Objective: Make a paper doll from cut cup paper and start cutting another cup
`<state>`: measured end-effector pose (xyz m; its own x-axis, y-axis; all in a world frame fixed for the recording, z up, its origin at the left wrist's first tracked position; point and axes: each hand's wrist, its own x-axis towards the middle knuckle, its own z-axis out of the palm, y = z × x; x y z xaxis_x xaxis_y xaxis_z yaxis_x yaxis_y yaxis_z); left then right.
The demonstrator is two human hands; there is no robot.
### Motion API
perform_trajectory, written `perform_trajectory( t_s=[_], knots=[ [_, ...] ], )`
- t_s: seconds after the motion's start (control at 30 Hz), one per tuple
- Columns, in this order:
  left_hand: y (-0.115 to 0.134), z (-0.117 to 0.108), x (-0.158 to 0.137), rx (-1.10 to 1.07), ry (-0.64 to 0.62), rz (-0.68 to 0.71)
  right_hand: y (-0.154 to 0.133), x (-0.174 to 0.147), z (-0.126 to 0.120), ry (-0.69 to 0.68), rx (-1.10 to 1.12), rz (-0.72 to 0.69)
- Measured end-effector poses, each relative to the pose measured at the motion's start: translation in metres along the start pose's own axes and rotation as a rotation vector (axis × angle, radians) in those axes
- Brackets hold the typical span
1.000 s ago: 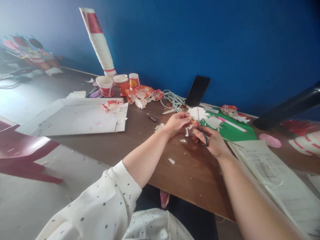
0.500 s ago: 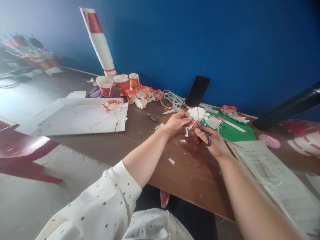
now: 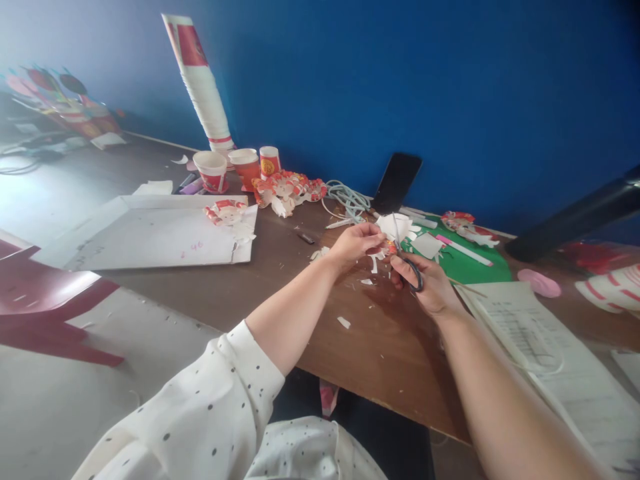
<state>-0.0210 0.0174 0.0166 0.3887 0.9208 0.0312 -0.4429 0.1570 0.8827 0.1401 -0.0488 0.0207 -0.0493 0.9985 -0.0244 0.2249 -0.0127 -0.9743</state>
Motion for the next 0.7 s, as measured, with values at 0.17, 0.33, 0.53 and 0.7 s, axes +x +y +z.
perform_trajectory(
  t_s=[0.17,0.33,0.53,0.7],
  knots=[
    [0.0005,-0.0016,-0.0002,0.021,-0.001,-0.007,-0.0012,-0.0004,-0.0004,0.001,-0.024,0.005],
    [0.0004,-0.0048,0.0015,0.059,-0.01,-0.008,-0.0022,-0.001,-0.0018,-0.014,-0.059,-0.002],
    [0.0016,-0.0058,0.0039,0.072,-0.02,-0.04,-0.0044,-0.0018,-0.0033,-0.034,-0.112,-0.009],
    [0.0012,-0.0055,0.0044,0.086,-0.004,-0.034,-0.0084,-0.003,-0.003,-0.039,-0.158,-0.019]
  ],
)
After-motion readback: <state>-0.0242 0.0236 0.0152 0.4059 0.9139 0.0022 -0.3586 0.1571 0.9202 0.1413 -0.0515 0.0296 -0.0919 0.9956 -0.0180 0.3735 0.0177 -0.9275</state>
